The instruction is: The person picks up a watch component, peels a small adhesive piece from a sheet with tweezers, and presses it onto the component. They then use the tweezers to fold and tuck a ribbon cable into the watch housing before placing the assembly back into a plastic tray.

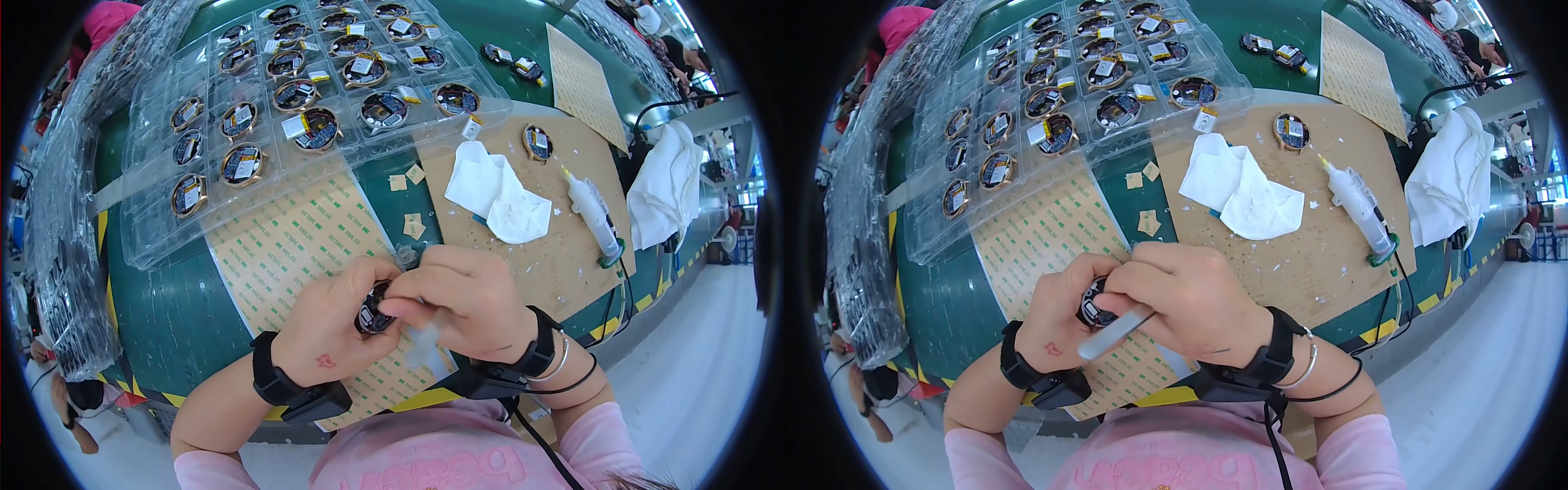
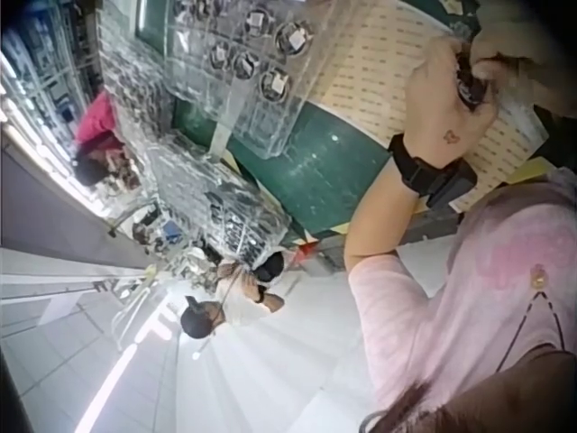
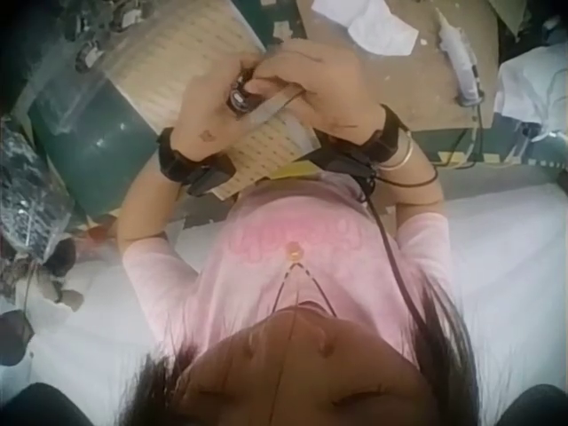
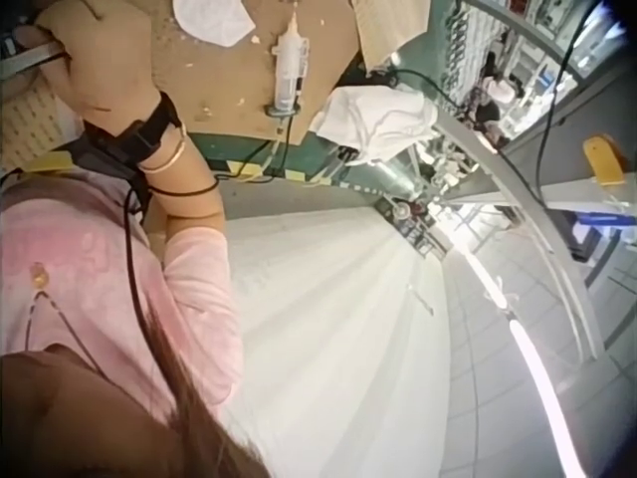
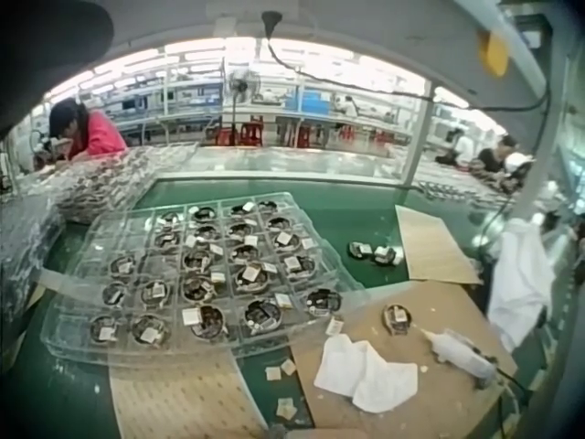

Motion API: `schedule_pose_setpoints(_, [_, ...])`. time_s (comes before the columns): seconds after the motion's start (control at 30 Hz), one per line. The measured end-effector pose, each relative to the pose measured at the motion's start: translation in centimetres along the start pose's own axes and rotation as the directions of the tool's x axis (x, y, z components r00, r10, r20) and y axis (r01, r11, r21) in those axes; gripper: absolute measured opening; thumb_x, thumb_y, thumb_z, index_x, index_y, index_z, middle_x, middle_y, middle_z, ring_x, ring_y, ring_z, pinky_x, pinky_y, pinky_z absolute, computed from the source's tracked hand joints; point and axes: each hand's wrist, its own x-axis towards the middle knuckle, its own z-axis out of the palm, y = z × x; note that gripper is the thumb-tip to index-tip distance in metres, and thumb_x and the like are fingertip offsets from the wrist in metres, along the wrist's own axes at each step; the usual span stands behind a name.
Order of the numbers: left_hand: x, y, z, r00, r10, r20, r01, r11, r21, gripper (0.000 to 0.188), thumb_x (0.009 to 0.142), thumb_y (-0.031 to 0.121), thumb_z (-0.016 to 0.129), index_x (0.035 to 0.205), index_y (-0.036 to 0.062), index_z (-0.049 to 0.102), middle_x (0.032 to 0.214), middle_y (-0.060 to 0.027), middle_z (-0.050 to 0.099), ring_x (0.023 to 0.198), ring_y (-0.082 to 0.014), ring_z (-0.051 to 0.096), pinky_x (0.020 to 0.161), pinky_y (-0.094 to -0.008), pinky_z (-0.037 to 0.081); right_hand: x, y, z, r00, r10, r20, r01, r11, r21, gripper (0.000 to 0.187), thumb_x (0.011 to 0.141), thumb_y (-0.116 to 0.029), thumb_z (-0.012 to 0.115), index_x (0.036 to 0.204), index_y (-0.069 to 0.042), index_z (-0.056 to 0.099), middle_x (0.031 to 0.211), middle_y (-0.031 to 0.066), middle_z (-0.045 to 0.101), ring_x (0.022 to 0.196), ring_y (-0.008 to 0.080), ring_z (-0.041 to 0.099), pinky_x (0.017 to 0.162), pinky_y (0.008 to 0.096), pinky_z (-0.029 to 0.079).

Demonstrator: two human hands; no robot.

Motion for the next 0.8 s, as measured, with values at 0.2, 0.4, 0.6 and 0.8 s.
schedule_pose_setpoints(0.2, [0.1, 0.2, -0.6, 0.992, -0.114, 0.045, 0.119, 0.983, -0.138, 0.041, 0.071, 0.008, 0.072, 0.107, 0.0067, 0.053, 0.090, -0.0102, 0.064, 0.076, -0.0280, 0.066, 0.066, -0.0327, 0.052, -0.4, -1.1, -3.5, 0.979, -0.002, -0.203, 0.015, 0.998, 0.060, 0.022, 0.078, -0.025, 0.077, 0.087, -0.007, 0.069, 0.079, 0.0052, 0.060, 0.070, 0.0189, 0.057, 0.058, 0.0273, 0.042])
schedule_pose_setpoints(0.4, [0.1, -0.3, -0.7, 0.993, -0.112, 0.041, 0.118, 0.964, -0.236, 0.044, 0.068, 0.010, 0.076, 0.106, 0.0042, 0.055, 0.085, -0.0031, 0.063, 0.073, -0.0084, 0.061, 0.065, -0.0221, 0.048, -0.5, -1.3, -2.2, 1.000, 0.011, 0.006, -0.012, 0.991, 0.134, 0.020, 0.073, -0.019, 0.081, 0.085, -0.008, 0.070, 0.085, 0.0043, 0.063, 0.072, 0.0167, 0.057, 0.060, 0.0253, 0.042])
schedule_pose_setpoints(0.6, [0.1, -0.4, -0.8, 0.992, -0.116, 0.044, 0.124, 0.962, -0.244, 0.044, 0.067, 0.010, 0.075, 0.106, 0.0039, 0.055, 0.086, -0.0030, 0.063, 0.074, -0.0087, 0.061, 0.066, -0.0219, 0.048, -0.6, -1.0, -2.1, 0.998, -0.025, 0.059, 0.015, 0.988, 0.155, 0.026, 0.066, -0.011, 0.083, 0.089, -0.006, 0.071, 0.087, 0.0067, 0.065, 0.074, 0.0179, 0.061, 0.062, 0.0267, 0.046])
schedule_pose_setpoints(0.8, [0.1, -0.5, -0.6, 0.994, -0.106, 0.024, 0.109, 0.967, -0.229, 0.044, 0.067, 0.009, 0.075, 0.106, 0.0040, 0.055, 0.085, -0.0031, 0.063, 0.074, -0.0086, 0.061, 0.066, -0.0216, 0.048, -0.8, -0.8, -1.9, 0.996, -0.056, 0.066, 0.047, 0.992, 0.119, 0.026, 0.068, -0.009, 0.082, 0.092, -0.005, 0.071, 0.089, 0.0079, 0.066, 0.078, 0.0201, 0.066, 0.066, 0.0275, 0.051])
